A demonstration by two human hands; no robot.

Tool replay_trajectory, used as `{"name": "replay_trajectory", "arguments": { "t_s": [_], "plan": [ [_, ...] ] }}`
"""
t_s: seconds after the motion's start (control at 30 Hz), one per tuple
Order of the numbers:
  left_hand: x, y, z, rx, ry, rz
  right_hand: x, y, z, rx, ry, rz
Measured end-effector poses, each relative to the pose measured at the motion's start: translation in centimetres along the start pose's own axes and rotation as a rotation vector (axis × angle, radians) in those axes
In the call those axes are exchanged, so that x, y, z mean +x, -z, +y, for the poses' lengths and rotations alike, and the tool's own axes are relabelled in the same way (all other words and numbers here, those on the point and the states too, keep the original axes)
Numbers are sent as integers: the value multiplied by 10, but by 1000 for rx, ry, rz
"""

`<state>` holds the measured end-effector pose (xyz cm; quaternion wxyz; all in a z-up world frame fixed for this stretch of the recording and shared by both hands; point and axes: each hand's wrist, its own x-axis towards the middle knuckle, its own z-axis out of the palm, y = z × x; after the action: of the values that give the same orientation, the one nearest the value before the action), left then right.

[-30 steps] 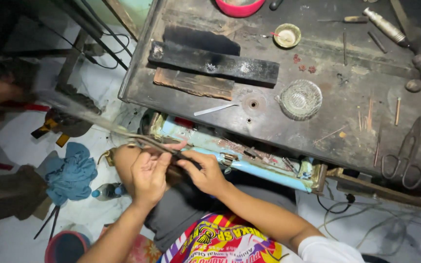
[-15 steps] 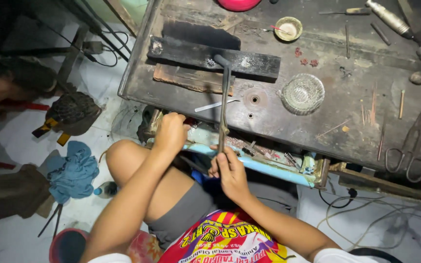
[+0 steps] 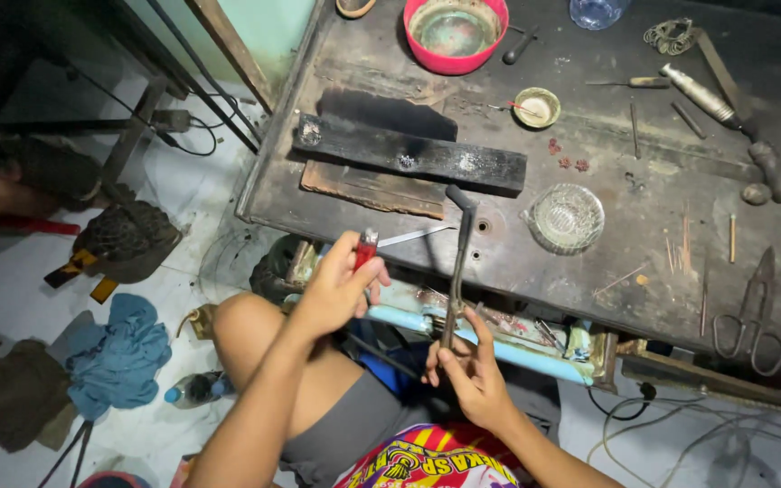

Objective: Soldering and assembling small metal jewelry components using a torch and tweezers

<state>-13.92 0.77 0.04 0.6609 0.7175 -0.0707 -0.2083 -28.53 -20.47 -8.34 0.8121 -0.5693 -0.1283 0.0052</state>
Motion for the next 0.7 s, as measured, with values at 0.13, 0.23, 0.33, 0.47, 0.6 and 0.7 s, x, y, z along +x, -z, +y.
{"name": "replay_trajectory", "arguments": {
  "t_s": [0.13,0.23,0.33,0.47,0.6,0.7],
  "plan": [
    [24,-30,3,-426,23,-57,-4,-8,6,-4,-44,-9],
    [46,-51,21,-737,237,-119,-2,-13,12,21,-72,-3],
    [57,-68,33,-807,390,20,-1,-17,13,-67,-50,-46],
    [61,-78,29,-797,282,2,4,-20,13,-144,-23,-61],
    [52,-70,5,-743,323,42,11,-26,8,-187,-35,-55],
    [17,-55,-6,55,-111,207,15,-29,8,-264,-24,-55]
  ]
}}
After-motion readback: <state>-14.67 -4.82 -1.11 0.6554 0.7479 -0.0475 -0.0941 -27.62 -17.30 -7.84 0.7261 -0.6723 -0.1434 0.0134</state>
